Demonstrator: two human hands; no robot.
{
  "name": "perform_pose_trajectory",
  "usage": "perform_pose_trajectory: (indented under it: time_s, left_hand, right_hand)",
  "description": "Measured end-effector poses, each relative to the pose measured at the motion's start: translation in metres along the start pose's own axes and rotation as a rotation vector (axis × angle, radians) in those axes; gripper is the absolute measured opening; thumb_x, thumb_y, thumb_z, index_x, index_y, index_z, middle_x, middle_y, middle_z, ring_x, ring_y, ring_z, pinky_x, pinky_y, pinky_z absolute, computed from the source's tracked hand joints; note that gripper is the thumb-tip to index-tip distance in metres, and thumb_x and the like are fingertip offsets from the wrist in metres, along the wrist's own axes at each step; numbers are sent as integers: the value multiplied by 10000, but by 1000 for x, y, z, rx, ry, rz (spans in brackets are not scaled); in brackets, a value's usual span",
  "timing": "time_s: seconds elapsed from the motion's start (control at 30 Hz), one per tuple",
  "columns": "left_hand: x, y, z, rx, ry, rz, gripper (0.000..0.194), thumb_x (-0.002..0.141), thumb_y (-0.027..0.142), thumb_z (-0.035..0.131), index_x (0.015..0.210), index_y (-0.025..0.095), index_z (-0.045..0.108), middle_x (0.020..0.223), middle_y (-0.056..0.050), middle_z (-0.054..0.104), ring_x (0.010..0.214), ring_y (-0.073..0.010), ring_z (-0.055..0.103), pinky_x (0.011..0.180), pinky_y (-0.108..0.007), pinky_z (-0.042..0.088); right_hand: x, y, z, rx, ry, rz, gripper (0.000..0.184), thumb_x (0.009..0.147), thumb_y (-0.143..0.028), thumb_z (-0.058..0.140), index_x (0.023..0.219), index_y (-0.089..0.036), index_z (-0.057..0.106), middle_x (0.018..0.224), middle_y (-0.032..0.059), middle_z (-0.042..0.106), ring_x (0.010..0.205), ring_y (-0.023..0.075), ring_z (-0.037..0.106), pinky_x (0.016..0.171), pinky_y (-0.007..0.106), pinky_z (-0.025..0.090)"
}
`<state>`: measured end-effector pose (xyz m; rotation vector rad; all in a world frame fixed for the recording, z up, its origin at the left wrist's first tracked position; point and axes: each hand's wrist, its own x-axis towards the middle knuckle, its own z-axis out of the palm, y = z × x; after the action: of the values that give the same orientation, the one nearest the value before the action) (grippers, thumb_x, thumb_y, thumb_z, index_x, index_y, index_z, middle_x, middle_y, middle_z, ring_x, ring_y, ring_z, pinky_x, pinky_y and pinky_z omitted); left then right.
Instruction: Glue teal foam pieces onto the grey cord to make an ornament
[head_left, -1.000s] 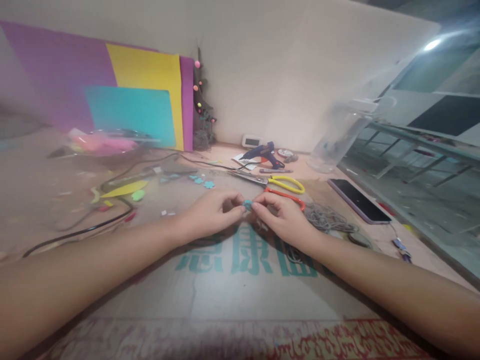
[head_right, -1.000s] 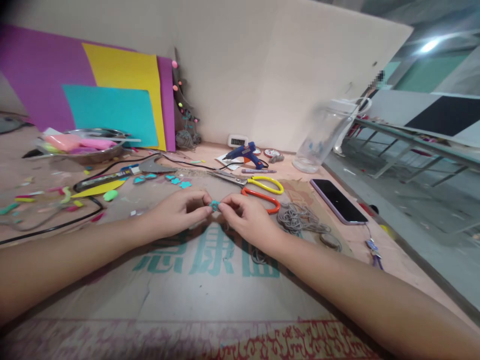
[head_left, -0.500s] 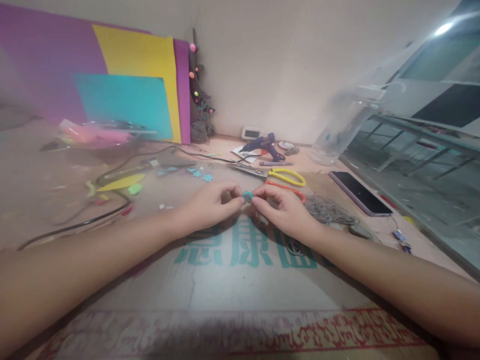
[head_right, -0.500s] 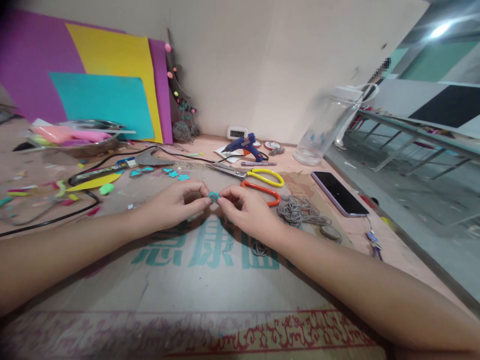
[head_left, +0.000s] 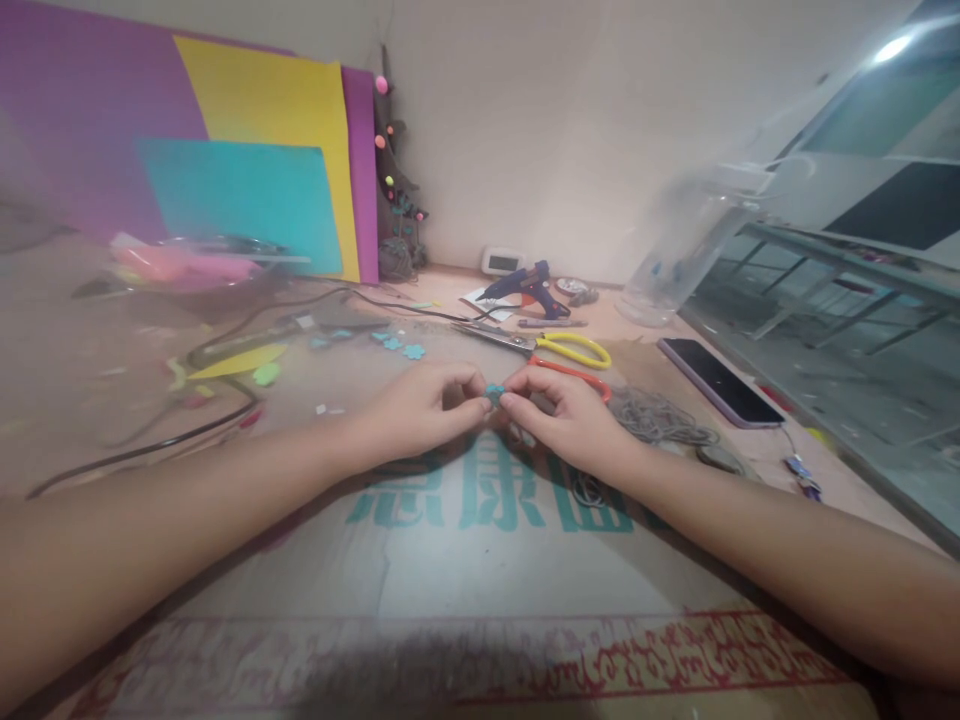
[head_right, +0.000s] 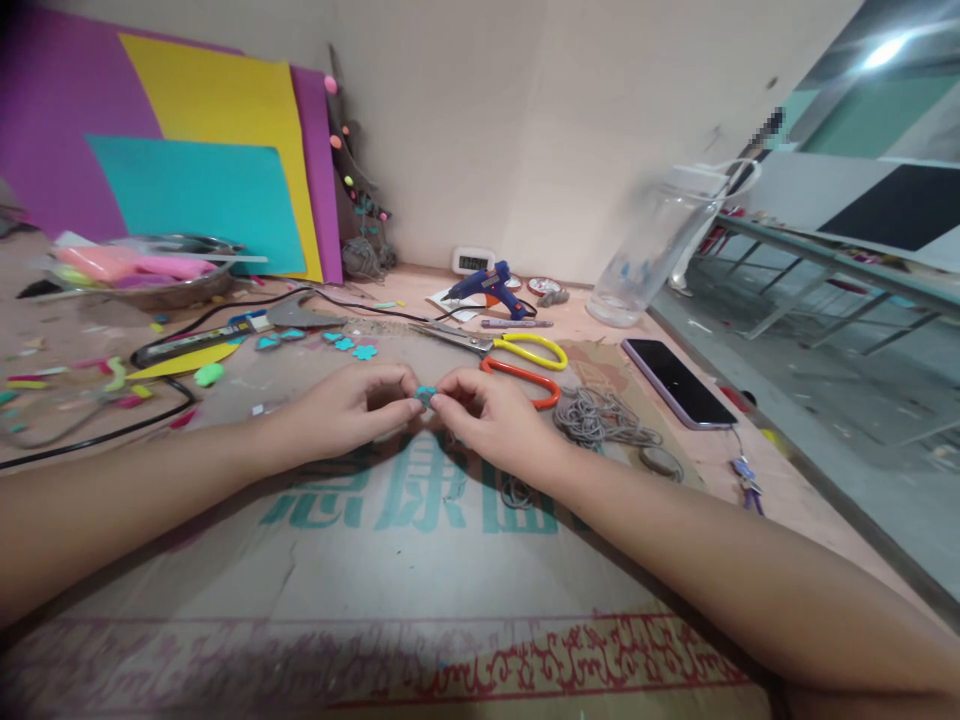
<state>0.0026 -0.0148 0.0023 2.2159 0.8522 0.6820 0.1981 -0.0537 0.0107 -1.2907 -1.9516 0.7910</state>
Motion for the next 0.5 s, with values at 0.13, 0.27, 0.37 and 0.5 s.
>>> perform_pose_trajectory:
  time_s: [0.13, 0.27, 0.37, 0.5]
  left_hand:
    - [0, 1, 0, 22, 31, -27, 151, 829, 302, 527, 828, 170, 599, 671, 22, 594, 628, -131, 533, 571, -228, 386]
    - [0, 1, 1, 33, 68, -17, 150, 817, 305, 545, 855, 174, 608, 751, 4, 641, 707, -154, 572, 627, -244, 426]
    - [0, 1, 1, 46, 60, -6, 158, 824, 320, 541, 837, 175, 601, 769, -2, 651, 739, -162, 582, 647, -247, 435]
    - [0, 0, 0, 57, 59, 15, 162, 835, 323, 533, 813, 176, 596, 790, -8, 661, 758, -165, 584, 654, -247, 432]
  right_hand:
    - [1, 0, 0, 0, 13, -1, 167, 877, -317, 536, 793, -182, 587, 700, 1, 632, 586, 112, 563, 532, 226, 451]
    - [1, -1, 1, -49, 8, -31, 138, 862, -277, 546, 771, -184, 590, 688, -2, 635, 580, 112, 558, 543, 232, 446]
    - [0, 0, 2, -62, -1, -61, 128, 858, -259, 553, 767, -180, 596, 679, -9, 633, 567, 104, 550, 540, 228, 438]
    - [0, 2, 2, -88, -10, -87, 126, 860, -253, 552, 771, -180, 605, 690, -5, 647, 580, 109, 560, 554, 232, 448]
